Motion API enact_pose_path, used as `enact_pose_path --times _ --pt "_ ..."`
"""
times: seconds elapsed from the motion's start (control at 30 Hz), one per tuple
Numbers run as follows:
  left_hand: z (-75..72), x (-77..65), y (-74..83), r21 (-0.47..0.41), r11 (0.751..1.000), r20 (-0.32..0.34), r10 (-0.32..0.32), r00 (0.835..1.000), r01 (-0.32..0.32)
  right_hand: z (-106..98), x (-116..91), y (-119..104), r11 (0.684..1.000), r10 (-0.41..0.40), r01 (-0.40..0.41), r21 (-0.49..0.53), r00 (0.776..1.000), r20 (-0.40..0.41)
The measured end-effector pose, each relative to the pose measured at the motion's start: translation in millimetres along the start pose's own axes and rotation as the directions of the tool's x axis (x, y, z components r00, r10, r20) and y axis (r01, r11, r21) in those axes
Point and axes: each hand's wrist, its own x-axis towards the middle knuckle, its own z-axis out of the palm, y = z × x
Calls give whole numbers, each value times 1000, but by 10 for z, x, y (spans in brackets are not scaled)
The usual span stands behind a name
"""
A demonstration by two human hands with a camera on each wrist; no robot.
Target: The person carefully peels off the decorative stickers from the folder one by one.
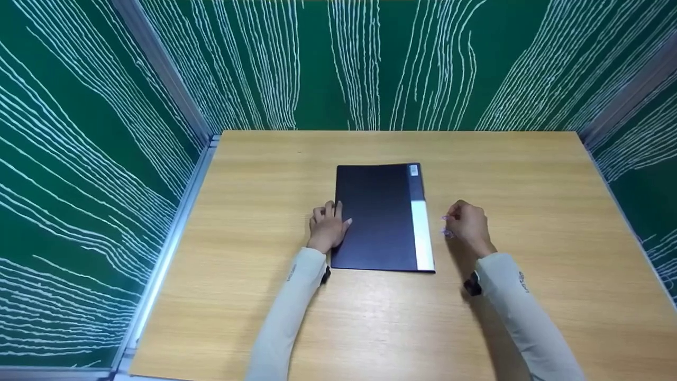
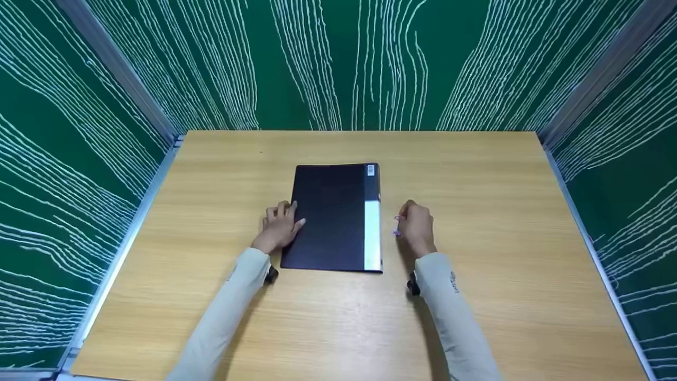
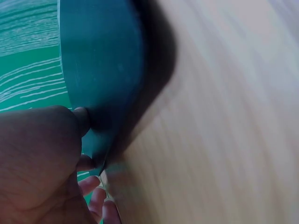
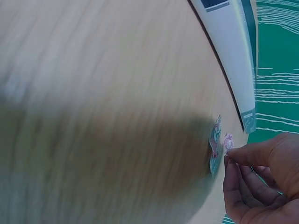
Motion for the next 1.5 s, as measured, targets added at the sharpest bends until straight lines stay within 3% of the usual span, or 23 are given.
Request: enact_pose_path --times 0.67,0.97,1.5 --pt "-3 -12 -5 1 1000 35 -5 999 5 38 32 33 1000 28 -28 -4 999 35" --pt "-24 -3 -2 -6 1000 29 3 1000 -3 23 40 19 998 49 -52 43 997 60" --pt "-35 -44 -2 -41 999 -11 21 1000 -22 48 35 15 1000 9 -9 8 1000 -22"
